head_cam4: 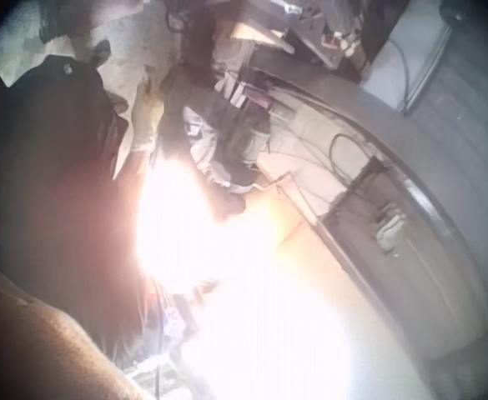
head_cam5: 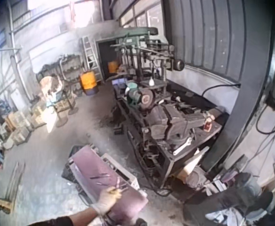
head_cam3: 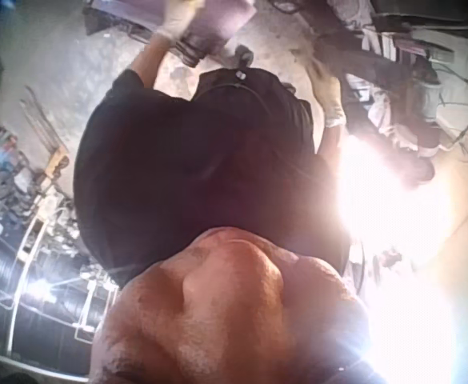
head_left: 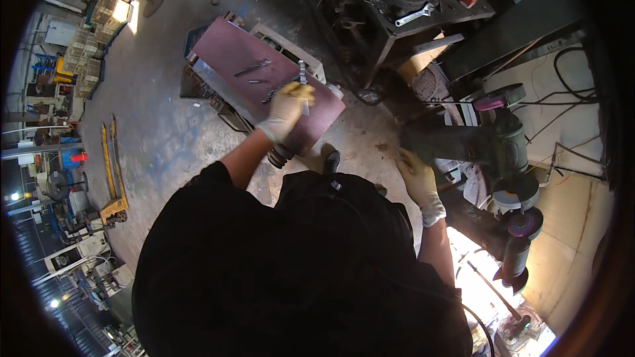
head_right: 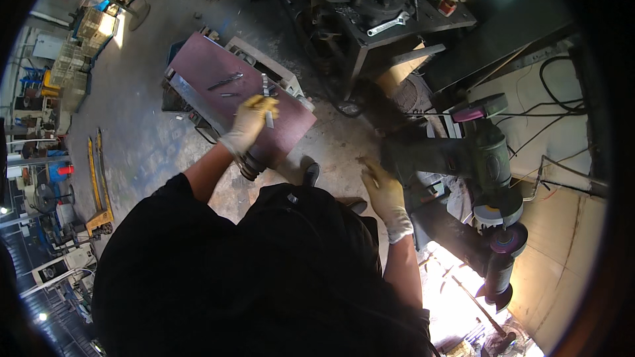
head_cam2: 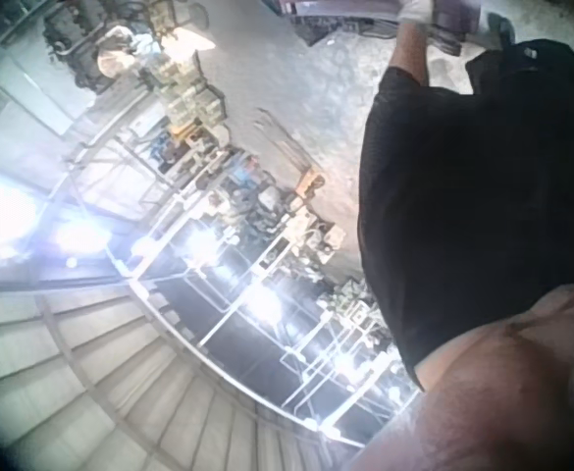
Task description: The person holds a drill bit and repeatedly grinds its tip against a bench grinder wheel while wearing gloves. They frequently pause to visually inspect the bit's edges before resuming grinding.
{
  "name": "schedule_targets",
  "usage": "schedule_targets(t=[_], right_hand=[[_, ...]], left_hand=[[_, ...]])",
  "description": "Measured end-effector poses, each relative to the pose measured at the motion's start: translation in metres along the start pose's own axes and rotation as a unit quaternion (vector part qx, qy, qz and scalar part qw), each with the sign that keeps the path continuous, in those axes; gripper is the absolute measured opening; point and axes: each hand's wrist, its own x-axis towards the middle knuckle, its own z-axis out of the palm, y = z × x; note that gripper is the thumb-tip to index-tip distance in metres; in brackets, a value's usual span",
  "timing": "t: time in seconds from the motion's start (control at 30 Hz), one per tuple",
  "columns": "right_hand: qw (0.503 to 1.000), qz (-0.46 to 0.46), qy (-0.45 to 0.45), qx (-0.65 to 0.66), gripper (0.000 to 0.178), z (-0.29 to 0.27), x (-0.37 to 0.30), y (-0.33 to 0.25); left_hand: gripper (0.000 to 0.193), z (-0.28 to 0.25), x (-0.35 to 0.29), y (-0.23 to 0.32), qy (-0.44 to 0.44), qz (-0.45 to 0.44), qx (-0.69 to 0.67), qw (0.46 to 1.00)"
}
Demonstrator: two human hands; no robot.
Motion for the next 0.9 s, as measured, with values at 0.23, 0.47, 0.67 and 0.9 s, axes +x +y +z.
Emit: schedule_targets(t=[0.23, 0.47, 0.67, 0.9], right_hand=[[0.975, 0.196, -0.044, -0.095, 0.035, -0.017, -0.091, 0.112], [0.931, 0.346, -0.02, 0.114, 0.032, -0.021, -0.144, 0.13], [0.932, 0.349, 0.0, 0.1, 0.027, -0.017, -0.139, 0.091], [0.902, 0.068, -0.175, -0.389, 0.02, 0.006, -0.145, 0.179]], left_hand=[[0.025, -0.145, 0.073, 0.019, 0.108, 0.149, 0.682, 0.708], [0.022, -0.16, 0.127, 0.011, 0.079, 0.195, 0.8, 0.562], [0.017, -0.108, 0.105, 0.023, 0.074, 0.244, 0.785, 0.565], [0.012, -0.084, 0.074, -0.019, -0.057, 0.243, 0.674, 0.695]])
